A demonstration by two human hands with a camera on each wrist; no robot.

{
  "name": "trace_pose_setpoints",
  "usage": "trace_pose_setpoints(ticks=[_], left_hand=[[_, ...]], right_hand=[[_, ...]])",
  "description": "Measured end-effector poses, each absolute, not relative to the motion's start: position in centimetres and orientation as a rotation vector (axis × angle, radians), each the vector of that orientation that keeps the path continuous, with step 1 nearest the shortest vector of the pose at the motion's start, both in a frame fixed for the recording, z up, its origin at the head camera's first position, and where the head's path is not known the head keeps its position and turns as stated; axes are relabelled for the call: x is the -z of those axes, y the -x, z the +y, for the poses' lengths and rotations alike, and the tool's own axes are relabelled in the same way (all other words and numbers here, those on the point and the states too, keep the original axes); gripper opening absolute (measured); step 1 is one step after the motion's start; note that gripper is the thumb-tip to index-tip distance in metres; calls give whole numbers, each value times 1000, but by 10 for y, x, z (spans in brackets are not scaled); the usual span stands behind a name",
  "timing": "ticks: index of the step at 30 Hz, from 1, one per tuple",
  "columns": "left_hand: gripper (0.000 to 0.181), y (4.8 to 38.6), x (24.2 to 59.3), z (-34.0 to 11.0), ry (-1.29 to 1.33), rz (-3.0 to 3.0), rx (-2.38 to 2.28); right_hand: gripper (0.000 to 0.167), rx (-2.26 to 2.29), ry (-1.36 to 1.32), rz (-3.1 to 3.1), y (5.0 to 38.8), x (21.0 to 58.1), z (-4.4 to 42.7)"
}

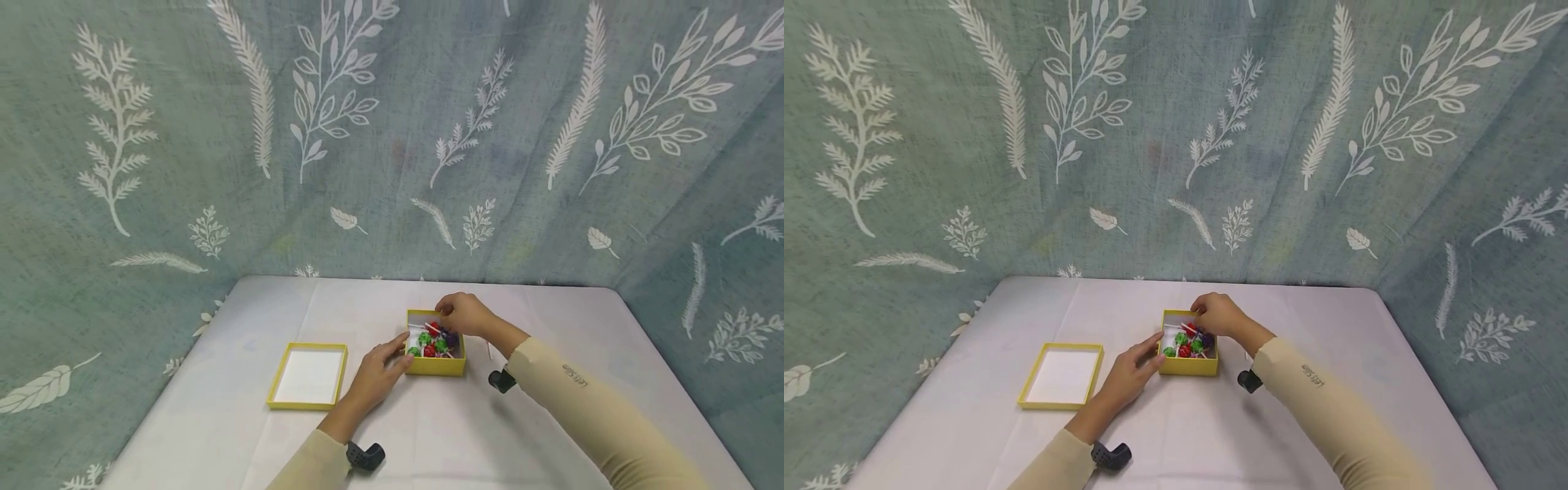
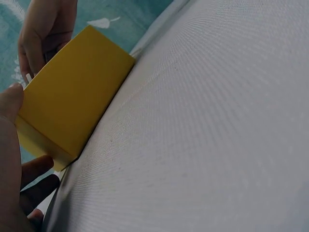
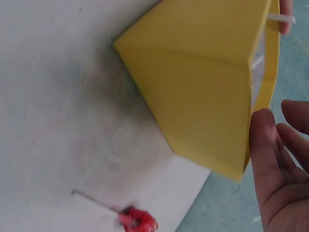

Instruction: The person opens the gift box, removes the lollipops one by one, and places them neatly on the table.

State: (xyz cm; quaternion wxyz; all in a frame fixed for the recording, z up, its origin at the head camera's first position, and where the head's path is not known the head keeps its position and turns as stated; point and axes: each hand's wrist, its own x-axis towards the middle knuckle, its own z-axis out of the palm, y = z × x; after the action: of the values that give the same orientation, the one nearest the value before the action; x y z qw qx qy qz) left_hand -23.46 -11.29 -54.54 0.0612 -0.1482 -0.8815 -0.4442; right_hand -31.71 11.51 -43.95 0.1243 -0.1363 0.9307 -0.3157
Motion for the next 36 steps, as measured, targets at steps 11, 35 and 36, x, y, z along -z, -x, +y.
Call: trace_pose_setpoints(ticks=[11, 35, 36], left_hand=[[61, 234, 547, -111, 437, -2662, 1327], [59, 235, 546, -111, 465, -2667, 1306], [59, 236, 547, -111, 469, -2666, 1303]], right_hand=[[27, 560, 512, 2847, 313, 452, 91], [29, -112, 634, 2933, 302, 472, 68], [30, -116, 641, 2934, 301, 472, 68]])
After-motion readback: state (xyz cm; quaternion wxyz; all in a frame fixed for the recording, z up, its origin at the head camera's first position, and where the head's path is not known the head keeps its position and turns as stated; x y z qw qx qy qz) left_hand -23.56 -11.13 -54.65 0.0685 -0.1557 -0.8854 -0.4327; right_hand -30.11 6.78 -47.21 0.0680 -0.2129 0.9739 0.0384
